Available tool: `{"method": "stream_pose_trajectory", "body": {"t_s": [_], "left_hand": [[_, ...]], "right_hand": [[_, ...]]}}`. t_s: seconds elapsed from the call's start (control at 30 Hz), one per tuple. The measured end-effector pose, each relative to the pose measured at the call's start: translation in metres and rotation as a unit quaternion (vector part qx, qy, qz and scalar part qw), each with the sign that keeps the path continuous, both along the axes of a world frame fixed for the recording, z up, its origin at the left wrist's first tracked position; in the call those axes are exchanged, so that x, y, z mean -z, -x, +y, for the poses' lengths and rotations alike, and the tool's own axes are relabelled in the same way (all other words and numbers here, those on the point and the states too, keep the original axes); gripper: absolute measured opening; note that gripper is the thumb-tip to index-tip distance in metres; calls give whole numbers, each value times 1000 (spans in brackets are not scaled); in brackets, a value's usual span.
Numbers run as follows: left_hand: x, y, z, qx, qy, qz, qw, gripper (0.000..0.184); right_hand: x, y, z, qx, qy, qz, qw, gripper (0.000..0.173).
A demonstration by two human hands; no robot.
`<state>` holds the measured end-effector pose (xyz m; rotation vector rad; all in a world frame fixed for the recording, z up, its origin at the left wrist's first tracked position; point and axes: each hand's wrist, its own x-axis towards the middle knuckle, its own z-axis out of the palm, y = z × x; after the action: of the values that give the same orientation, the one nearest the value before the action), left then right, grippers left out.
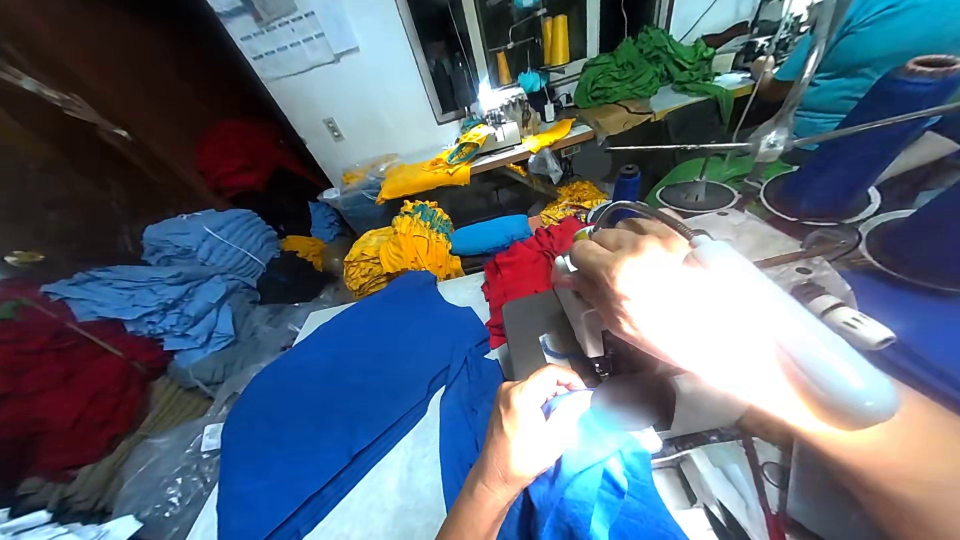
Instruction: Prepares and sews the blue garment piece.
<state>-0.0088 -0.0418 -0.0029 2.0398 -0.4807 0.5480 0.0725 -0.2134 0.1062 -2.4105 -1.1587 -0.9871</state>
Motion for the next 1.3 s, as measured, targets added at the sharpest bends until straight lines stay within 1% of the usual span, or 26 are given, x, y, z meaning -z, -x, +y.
{"method": "stream_pose_trajectory", "body": {"t_s": [0.1, 0.17, 0.2, 0.27, 0.3, 0.33, 0.43, 0.5, 0.57, 0.63, 0.7, 0.77, 0.87, 0.9, 0.93, 1.0, 1.1, 1.13, 1.2, 1.27, 1.3], "left_hand": [[1, 0, 0, -1, 6, -2, 1000, 13], [0, 0, -1, 1, 6, -4, 1000, 14], [-3, 1, -2, 0, 7, -1, 1000, 14], [-9, 3, -4, -4, 12, 3, 1000, 14], [-7, 2, -2, 1, 12, 1, 1000, 14], [-2, 0, -1, 7, 12, -6, 1000, 15], [2, -2, 1, 6, 3, -19, 1000, 14], [3, -1, -1, -9, -1, -14, 1000, 13], [3, 0, -2, -18, -8, -10, 1000, 12], [3, 0, -2, -24, -13, -19, 999, 13], [3, 1, -1, -18, -12, -23, 999, 13], [2, 0, -1, -8, -11, -22, 1000, 12], [1, 0, 1, 7, -6, -14, 1000, 12], [0, 0, 1, 6, -6, -11, 1000, 12], [1, -1, 1, 5, -6, -11, 1000, 12], [0, -2, -1, 0, -9, -8, 1000, 13], [1, -4, -8, -6, -19, -15, 1000, 14], [1, -4, -9, -10, -21, -20, 1000, 14], [0, 0, -11, -16, -23, -25, 999, 15], [0, 3, -10, -4, -21, -18, 1000, 16], [0, 4, -9, 2, -19, -11, 1000, 16]], "right_hand": [[2, 0, 6, 37, -22, -8, 999, 32], [9, -13, 7, 29, -51, -51, 997, 40], [9, -16, 5, 19, -45, -56, 997, 39], [-4, 1, -4, 14, 17, -4, 1000, 23], [-8, 9, -7, 20, 37, 3, 999, 18], [-10, 10, -10, 19, 45, 2, 999, 17], [-5, 0, -9, -29, 21, -15, 999, 17], [3, -10, -7, -48, -11, -26, 998, 24], [7, -11, -3, -31, -41, -18, 999, 30], [0, -3, -4, 1, -23, 13, 1000, 32], [-9, 6, -9, 22, 6, 22, 999, 24], [-6, 5, -10, 25, 18, 9, 999, 23], [6, -6, -5, -33, -21, -5, 999, 16], [8, -9, -3, -43, -34, -7, 998, 16], [8, -10, -1, -39, -42, -9, 998, 19], [5, -5, 3, -2, -40, -12, 999, 26], [12, -9, 16, 58, -93, -79, 991, 36], [13, -9, 17, 68, -101, -76, 990, 38], [7, -5, 12, 72, -73, -30, 994, 39], [-9, 5, 2, 88, 7, 18, 996, 32], [-2, -1, -1, 70, 8, -11, 997, 26]]}}
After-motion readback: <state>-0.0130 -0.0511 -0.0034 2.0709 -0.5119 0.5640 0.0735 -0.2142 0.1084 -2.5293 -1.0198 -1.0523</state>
